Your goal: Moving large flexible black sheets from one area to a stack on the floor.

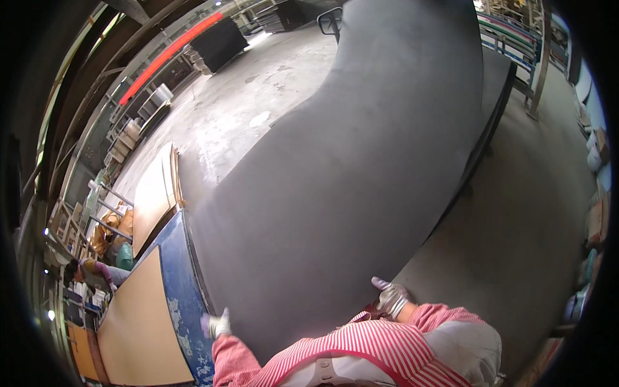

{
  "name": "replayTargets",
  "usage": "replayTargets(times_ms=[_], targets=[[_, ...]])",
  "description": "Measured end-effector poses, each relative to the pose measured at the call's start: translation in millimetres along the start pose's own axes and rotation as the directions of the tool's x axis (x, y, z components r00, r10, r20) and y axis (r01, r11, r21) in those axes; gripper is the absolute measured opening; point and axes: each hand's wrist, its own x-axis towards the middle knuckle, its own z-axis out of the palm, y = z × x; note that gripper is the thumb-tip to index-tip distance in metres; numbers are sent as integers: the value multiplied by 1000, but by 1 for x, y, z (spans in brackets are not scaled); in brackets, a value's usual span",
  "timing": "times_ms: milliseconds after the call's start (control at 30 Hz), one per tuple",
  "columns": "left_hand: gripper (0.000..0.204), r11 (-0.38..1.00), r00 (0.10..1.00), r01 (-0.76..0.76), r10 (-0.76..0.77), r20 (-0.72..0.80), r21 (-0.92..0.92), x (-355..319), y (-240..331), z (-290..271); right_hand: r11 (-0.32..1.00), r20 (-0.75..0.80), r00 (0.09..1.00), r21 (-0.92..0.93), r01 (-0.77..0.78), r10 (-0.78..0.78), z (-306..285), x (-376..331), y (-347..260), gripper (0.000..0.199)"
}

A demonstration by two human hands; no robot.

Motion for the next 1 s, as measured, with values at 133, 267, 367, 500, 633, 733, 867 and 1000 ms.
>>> replayTargets(times_ms=[133, 267, 367, 500, 633, 733, 867, 1000], targets=[[96, 720, 500, 692, -429, 752, -50, -5, -170, 34, 925, 52, 979, -323, 202, -196, 38, -13, -5, 38], [87, 434, 713, 638, -20, 701, -636, -109, -106, 24, 886, 18, 945, -341, 313, -327, 28, -9, -14, 33], [81, 323, 819, 504, 116, 562, -801, -135, -36, -9, 828, -34, 887, -377, 415, -460, 29, -3, -27, 24], [57, 212, 810, 528, 165, 562, -823, -108, -19, 33, 783, -9, 834, -352, 513, -551, 58, -18, -69, 23], [53, 226, 707, 582, 334, 623, -781, -157, 106, 18, 678, -52, 740, -446, 584, -671, 74, -26, -158, 36], [50, 219, 562, 693, 433, 705, -687, -184, 182, 65, 586, -96, 604, -403, 704, -791, 98, -31, -232, 46], [51, 267, 536, 693, 431, 726, -670, -224, 308, 121, 618, -377, 490, -498, 609, -786, 70, -8, -304, 52], [88, 561, 332, 565, 516, 789, -605, -241, 383, 196, 604, -268, 596, -635, 482, -757, -22, 33, -330, 69]])
